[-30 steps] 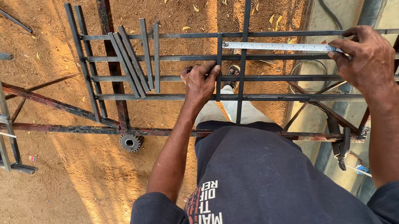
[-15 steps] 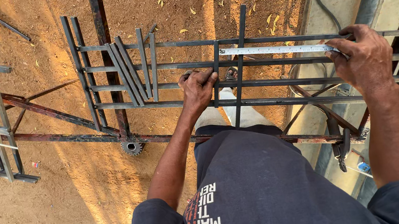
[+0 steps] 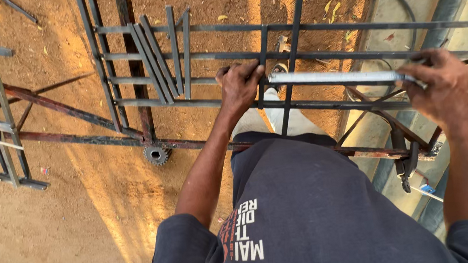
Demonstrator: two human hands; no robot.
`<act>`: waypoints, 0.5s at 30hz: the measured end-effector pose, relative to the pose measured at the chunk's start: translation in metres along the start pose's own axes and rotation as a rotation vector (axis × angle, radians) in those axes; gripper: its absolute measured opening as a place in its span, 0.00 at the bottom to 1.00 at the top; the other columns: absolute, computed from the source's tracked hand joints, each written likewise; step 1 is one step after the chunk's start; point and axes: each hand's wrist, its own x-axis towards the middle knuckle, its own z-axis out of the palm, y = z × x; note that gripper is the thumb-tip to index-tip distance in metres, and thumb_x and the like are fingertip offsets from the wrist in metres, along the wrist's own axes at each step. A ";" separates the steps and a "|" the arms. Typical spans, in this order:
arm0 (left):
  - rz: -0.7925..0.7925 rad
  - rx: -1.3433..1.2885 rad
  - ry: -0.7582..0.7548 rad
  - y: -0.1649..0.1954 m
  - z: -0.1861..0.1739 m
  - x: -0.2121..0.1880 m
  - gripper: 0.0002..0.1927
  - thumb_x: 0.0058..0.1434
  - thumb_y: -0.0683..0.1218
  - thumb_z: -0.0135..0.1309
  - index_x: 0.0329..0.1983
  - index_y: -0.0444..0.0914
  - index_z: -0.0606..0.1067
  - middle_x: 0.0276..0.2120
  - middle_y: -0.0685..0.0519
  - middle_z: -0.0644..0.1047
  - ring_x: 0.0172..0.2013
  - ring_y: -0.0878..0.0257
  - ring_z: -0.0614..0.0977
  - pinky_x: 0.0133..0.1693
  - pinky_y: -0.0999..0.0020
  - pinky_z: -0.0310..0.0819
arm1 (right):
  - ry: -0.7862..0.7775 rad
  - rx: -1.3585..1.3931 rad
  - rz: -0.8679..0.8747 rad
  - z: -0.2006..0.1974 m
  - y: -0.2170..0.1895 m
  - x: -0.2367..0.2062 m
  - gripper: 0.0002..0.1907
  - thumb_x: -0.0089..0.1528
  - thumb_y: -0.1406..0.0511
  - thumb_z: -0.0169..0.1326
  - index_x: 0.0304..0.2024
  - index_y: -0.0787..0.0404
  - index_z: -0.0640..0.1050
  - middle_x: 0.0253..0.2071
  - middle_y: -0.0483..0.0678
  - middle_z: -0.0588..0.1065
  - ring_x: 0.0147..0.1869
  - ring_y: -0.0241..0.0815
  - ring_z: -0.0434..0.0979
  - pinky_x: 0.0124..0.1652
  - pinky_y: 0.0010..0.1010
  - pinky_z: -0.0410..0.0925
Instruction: The person constructs a metal structure by aligning several small metal bars within a larger rectangular frame, measuring the distances using a tape measure, and سپس welding the joints into place using a welding electrode.
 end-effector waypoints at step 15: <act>-0.070 -0.049 -0.012 -0.005 0.008 0.000 0.17 0.66 0.54 0.56 0.48 0.39 0.83 0.24 0.52 0.81 0.34 0.60 0.82 0.65 0.46 0.46 | -0.018 0.069 0.080 -0.009 -0.057 -0.032 0.13 0.61 0.58 0.68 0.48 0.45 0.86 0.52 0.49 0.78 0.51 0.44 0.80 0.51 0.38 0.74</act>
